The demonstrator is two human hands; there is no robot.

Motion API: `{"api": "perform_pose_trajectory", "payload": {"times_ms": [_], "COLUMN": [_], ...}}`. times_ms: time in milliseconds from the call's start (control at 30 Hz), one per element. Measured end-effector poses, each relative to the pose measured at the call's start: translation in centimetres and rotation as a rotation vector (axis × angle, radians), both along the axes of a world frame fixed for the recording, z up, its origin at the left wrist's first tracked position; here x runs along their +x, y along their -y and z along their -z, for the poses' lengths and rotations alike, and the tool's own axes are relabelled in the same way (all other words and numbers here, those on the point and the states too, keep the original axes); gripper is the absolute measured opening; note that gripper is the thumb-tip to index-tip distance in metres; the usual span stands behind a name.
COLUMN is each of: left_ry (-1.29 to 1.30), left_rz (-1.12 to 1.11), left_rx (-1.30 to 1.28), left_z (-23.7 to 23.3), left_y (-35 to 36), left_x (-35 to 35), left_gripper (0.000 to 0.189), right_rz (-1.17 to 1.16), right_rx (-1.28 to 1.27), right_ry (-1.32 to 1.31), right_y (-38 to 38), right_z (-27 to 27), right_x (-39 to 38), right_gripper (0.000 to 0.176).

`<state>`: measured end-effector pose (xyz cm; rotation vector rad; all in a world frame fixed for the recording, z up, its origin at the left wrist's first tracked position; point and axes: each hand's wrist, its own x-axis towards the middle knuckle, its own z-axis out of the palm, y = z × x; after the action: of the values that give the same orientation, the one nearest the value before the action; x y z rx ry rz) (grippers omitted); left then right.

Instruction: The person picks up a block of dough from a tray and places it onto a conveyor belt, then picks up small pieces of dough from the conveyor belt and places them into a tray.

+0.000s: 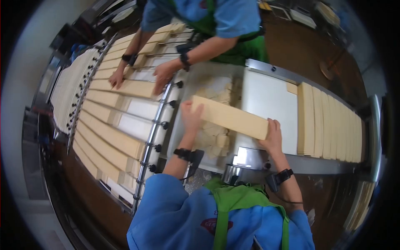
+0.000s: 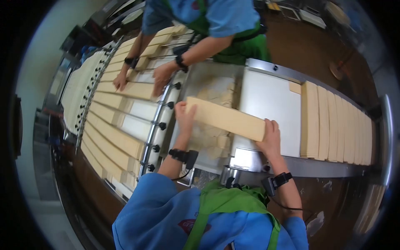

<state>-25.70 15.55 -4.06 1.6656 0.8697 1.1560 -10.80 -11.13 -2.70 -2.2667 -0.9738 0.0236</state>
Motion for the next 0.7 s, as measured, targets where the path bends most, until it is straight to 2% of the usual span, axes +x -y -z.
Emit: {"api": "perform_pose_trajectory", "payload": {"times_ms": [100, 167, 200, 300, 333, 400, 500, 600, 700], "left_ry": [-0.067, -0.001, 0.004, -0.128, -0.323, -0.715, -0.950, -1.250, -1.273], "left_rz": [-0.243, -0.256, -0.280, -0.188, -0.187, -0.171, -0.203, -0.135, -0.104], "left_rx": [0.079, 0.016, 0.034, -0.046, -0.019, 0.042, 0.051, 0.444, 0.696], "left_z": [-5.2, -6.5, -5.7, -1.5, -1.9, -2.7, -2.7, -1.6, -7.0], "left_y": [-4.7, -9.2, -12.0, -20.3, -21.1, -22.9, -25.8, -28.8, -25.8], "left_x": [-8.8, -14.6, -17.7, -25.6, -26.9, -28.5, -28.5, -30.4, -30.6], "left_gripper": [0.027, 0.032, 0.033, 0.034, 0.035, 0.038, 0.042, 0.040, 0.036], "right_rz": [-0.269, -0.338, -0.369, -0.399, -0.427, -0.453, -0.482, -0.524, -0.559], "right_rx": [0.154, 0.271, 0.324, 0.316, 0.356, 0.350, 0.313, 0.299, 0.279], "right_ry": [-0.096, -0.316, -0.426, -0.488, -0.454, -0.494, -0.502, -0.426, -0.354], "right_y": [-5.5, -9.0, -10.6, -15.0, -16.4, -18.7, -20.7, -22.2, -23.5], "right_z": [-3.4, -3.9, -4.2, -6.0, -6.1, -7.0, -8.5, -8.9, -7.7], "right_x": [-5.3, -9.0, -10.9, -16.1, -17.6, -20.1, -22.4, -23.3, -23.9], "right_gripper": [0.085, 0.083, 0.082, 0.072, 0.063, 0.061, 0.059, 0.060, 0.064]}}
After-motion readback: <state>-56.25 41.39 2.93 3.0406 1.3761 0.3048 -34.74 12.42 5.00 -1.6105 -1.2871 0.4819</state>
